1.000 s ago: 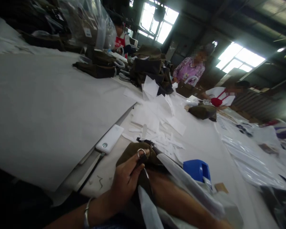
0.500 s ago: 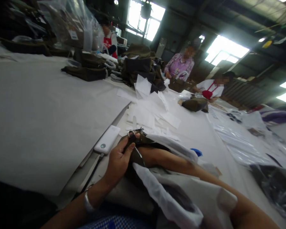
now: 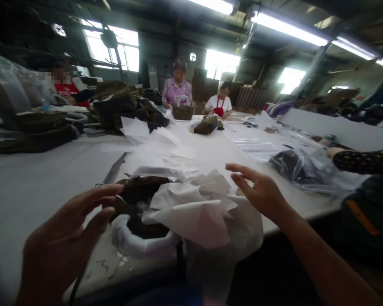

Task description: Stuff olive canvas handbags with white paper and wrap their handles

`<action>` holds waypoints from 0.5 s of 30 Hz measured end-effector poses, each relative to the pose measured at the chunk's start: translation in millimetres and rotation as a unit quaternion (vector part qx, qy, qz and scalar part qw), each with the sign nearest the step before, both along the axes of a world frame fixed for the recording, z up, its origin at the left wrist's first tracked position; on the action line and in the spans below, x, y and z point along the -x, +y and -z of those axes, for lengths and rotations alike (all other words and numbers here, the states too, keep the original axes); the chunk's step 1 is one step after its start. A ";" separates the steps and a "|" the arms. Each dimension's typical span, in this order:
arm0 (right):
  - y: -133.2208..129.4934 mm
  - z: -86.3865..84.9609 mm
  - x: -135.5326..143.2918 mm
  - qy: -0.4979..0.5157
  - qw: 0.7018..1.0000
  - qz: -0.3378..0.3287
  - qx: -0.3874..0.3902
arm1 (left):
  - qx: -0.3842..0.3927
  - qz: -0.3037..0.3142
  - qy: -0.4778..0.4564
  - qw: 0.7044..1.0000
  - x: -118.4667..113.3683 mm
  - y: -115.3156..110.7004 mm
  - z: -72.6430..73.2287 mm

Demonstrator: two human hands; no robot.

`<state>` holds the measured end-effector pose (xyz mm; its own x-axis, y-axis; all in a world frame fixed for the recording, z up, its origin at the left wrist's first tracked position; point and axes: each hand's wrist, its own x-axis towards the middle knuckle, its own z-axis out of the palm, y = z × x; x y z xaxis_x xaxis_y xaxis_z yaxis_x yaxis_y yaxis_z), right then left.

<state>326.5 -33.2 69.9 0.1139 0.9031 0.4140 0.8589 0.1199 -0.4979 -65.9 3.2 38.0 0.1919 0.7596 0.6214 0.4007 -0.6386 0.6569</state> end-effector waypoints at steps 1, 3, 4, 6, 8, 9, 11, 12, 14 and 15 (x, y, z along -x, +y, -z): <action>-10.6 14.9 -13.0 -0.023 0.998 0.017 0.047 | 0.013 0.099 0.062 0.993 -8.9 1.0 -14.4; -28.6 43.6 -29.4 -0.032 0.990 0.009 0.140 | 0.036 0.263 0.182 0.947 -33.2 9.2 -40.1; -36.1 55.6 -32.8 -0.020 0.984 -0.003 0.178 | 0.039 0.322 0.235 0.916 -47.5 15.0 -50.4; -48.2 71.9 -31.4 0.013 0.975 -0.022 0.222 | 0.038 0.400 0.313 0.860 -76.4 26.8 -64.8; -56.5 78.7 -23.4 0.042 0.973 -0.013 0.227 | 0.044 0.443 0.369 0.816 -100.9 35.4 -71.0; -59.1 79.6 -18.8 0.048 0.974 -0.005 0.221 | 0.051 0.451 0.393 0.800 -110.3 37.9 -71.7; -60.9 78.8 -10.8 0.052 0.976 -0.001 0.211 | 0.053 0.446 0.430 0.784 -122.7 39.4 -69.8; -60.0 77.7 -7.9 0.054 0.977 -0.008 0.205 | 0.045 0.436 0.440 0.784 -126.2 38.8 -67.6; -54.6 74.3 -3.4 0.074 0.980 -0.035 0.182 | 0.021 0.416 0.449 0.791 -129.9 35.7 -61.4; -50.2 71.8 -0.8 0.100 0.979 -0.052 0.170 | 0.008 0.410 0.449 0.794 -131.2 33.8 -57.0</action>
<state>327.3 -83.4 -1.9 0.0613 0.9959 0.0666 0.7317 0.0006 -0.6816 65.2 37.0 95.0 0.9861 0.1566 -0.0549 0.1659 -0.9211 0.3521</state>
